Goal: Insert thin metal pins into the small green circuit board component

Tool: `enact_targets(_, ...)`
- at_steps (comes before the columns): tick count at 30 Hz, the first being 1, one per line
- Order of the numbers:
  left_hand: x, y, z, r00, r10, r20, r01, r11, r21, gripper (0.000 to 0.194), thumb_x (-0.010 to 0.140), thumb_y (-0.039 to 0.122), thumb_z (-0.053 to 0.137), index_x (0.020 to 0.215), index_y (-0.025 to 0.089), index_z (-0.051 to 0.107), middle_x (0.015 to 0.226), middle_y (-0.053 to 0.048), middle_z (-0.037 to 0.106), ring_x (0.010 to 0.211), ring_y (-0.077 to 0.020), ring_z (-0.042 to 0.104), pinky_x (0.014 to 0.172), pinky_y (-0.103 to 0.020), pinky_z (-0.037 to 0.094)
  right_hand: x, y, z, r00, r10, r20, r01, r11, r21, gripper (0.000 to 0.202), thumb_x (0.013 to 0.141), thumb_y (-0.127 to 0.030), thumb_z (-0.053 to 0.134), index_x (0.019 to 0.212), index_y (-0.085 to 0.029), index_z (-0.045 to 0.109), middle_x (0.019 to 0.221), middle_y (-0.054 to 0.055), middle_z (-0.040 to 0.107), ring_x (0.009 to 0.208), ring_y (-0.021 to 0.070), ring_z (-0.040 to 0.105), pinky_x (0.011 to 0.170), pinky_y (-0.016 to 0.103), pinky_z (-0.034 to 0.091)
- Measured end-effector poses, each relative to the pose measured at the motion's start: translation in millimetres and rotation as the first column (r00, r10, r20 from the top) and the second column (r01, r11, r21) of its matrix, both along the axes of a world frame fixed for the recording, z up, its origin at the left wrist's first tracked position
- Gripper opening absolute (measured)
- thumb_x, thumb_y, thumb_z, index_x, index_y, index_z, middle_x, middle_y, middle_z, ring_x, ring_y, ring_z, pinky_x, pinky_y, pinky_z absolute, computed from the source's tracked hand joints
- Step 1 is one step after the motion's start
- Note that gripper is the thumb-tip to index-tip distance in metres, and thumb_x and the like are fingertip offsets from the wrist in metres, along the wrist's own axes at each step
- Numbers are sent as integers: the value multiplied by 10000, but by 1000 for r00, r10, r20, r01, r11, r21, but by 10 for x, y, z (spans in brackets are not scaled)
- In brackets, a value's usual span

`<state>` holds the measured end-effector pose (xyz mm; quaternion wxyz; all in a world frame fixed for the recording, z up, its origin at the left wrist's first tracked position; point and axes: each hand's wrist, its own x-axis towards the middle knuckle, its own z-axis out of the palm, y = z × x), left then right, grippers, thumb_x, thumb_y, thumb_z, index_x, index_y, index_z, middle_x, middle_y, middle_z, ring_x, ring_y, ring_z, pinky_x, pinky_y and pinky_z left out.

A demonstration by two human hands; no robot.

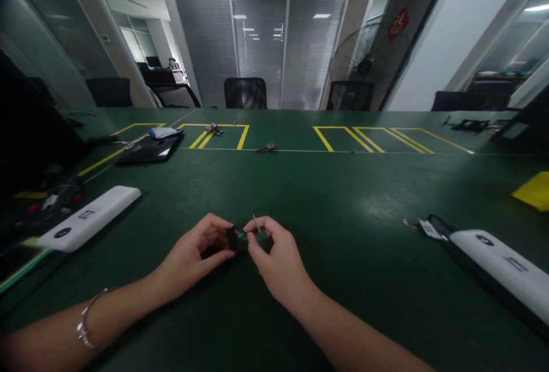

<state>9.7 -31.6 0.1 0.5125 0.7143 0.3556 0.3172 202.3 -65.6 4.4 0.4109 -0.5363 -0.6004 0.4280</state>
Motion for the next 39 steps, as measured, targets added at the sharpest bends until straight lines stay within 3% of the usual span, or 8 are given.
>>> enact_targets(3, 13, -9, 4, 1000, -2, -3, 2, 1000, 5, 319, 799, 101, 662, 1032, 203, 470, 959, -34, 654, 899, -195, 657, 819, -374, 543, -17, -6, 3, 998, -10, -61, 7, 999, -49, 129, 881, -294, 535, 957, -196, 573, 650, -53, 508, 437, 77, 468, 377, 171, 378)
enact_targets(13, 62, -41, -21, 998, 22, -58, -20, 999, 36, 318, 780, 126, 689, 977, 211, 454, 861, -5, 656, 797, -183, 664, 737, -345, 543, -86, -37, 47, 988, -82, -132, 85, 996, 17, 174, 866, -347, 570, 923, -184, 588, 685, -26, 571, 433, 79, 518, 380, 185, 430)
enact_targets(23, 58, -33, -7, 997, 75, -14, -75, 997, 12, 324, 780, 123, 690, 971, 210, 444, 874, -11, 654, 803, -182, 656, 735, -344, 537, -59, -56, -1, 998, -19, 62, 12, 994, 113, 60, 870, -222, 550, 910, -206, 592, 872, 15, 611, 565, 100, 569, 432, 182, 462)
enact_targets(28, 50, -23, 14, 993, 121, 10, -121, 992, 20, 345, 777, 158, 701, 986, 207, 431, 880, -25, 652, 793, -191, 648, 731, -357, 536, -45, -71, 15, 991, -10, 136, -11, 989, 151, 62, 867, -193, 554, 908, -217, 593, 856, 10, 611, 598, 115, 570, 471, 201, 452)
enact_targets(39, 68, -46, -9, 995, 91, -33, -91, 996, 21, 330, 774, 131, 702, 979, 209, 455, 829, 10, 638, 789, -179, 656, 730, -332, 532, -93, -74, 8, 998, -63, 16, 61, 993, 101, 34, 869, -206, 549, 896, -201, 570, 813, -5, 587, 535, 90, 521, 454, 197, 418)
